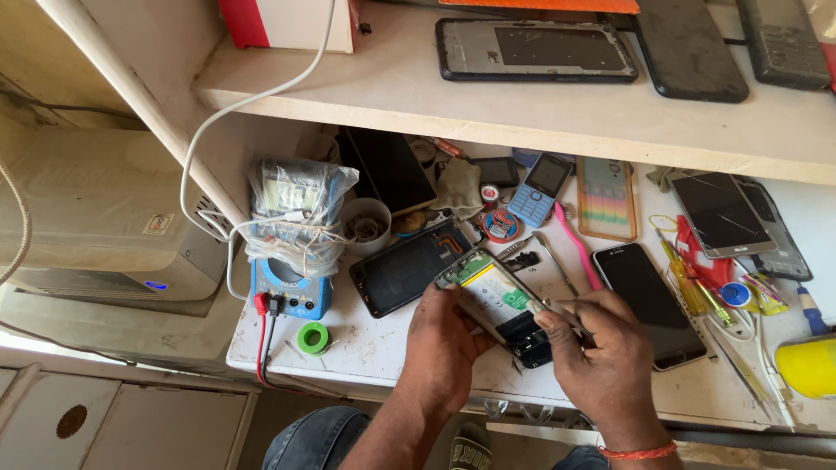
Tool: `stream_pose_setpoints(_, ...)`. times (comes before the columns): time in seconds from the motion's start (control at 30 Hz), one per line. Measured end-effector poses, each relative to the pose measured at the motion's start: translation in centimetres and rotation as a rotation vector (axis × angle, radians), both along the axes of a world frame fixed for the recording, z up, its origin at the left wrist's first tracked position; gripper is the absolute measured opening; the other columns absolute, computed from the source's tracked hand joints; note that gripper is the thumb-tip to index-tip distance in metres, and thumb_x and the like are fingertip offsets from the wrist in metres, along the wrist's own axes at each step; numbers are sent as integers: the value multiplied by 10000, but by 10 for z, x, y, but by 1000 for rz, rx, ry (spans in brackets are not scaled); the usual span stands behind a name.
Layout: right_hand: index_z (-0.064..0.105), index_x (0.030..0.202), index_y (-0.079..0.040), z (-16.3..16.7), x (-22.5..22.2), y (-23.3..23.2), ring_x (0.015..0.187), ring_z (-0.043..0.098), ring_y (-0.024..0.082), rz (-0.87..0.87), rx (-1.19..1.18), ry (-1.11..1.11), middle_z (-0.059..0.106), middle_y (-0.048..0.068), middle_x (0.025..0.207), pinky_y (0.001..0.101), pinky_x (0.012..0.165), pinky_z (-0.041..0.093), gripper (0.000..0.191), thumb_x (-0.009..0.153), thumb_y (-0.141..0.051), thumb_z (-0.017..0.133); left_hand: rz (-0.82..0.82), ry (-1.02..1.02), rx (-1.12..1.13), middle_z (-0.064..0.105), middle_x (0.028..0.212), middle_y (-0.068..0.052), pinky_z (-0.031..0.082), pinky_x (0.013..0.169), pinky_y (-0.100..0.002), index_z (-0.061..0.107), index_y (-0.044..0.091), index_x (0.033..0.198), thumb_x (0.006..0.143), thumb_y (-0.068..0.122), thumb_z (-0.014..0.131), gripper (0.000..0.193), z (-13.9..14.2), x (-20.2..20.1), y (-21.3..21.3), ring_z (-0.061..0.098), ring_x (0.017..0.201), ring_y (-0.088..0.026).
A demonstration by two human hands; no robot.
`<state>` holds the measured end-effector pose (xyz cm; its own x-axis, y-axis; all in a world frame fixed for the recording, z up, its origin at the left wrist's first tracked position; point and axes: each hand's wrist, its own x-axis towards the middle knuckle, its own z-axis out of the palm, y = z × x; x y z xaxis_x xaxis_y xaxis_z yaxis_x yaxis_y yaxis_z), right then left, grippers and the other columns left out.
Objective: The person repairs a disassembled smartphone at a cluttered workbench. They pry at the phone's frame, work on the exposed internal board with a screwdriver, use tweezers to handle small components, and use a pink pry tool on the device while other phones and repair tools sit on the shelves around them.
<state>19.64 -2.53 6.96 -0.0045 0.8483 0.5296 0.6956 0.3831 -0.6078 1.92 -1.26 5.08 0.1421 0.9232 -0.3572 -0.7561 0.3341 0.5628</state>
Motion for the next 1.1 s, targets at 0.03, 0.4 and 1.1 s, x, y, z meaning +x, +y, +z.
stream_pose_setpoints(0.03,708,888,8,0,0,0,679,638,156,12,26,-21,651,70,835,286,616,501,211,871,-181,801,-5,-11,3,682,1250,-147,510,994,-538,555,104,1232,990,329,369,379,-1,0,0,659,1150,-289)
stream_pose_setpoints(0.4,731,892,-5,-1,2,1,639,635,156,-32,-10,-6,657,67,817,285,570,500,188,847,-173,803,39,-152,43,679,1279,-118,475,1061,-566,562,95,1224,948,238,364,369,-12,-1,0,639,1203,-307)
stream_pose_setpoints(1.1,751,896,-45,-15,21,12,682,642,157,-57,-33,1,666,65,816,297,609,497,164,883,-205,783,187,505,145,725,984,14,552,664,-248,666,78,1353,963,101,611,394,-22,5,9,635,767,-68)
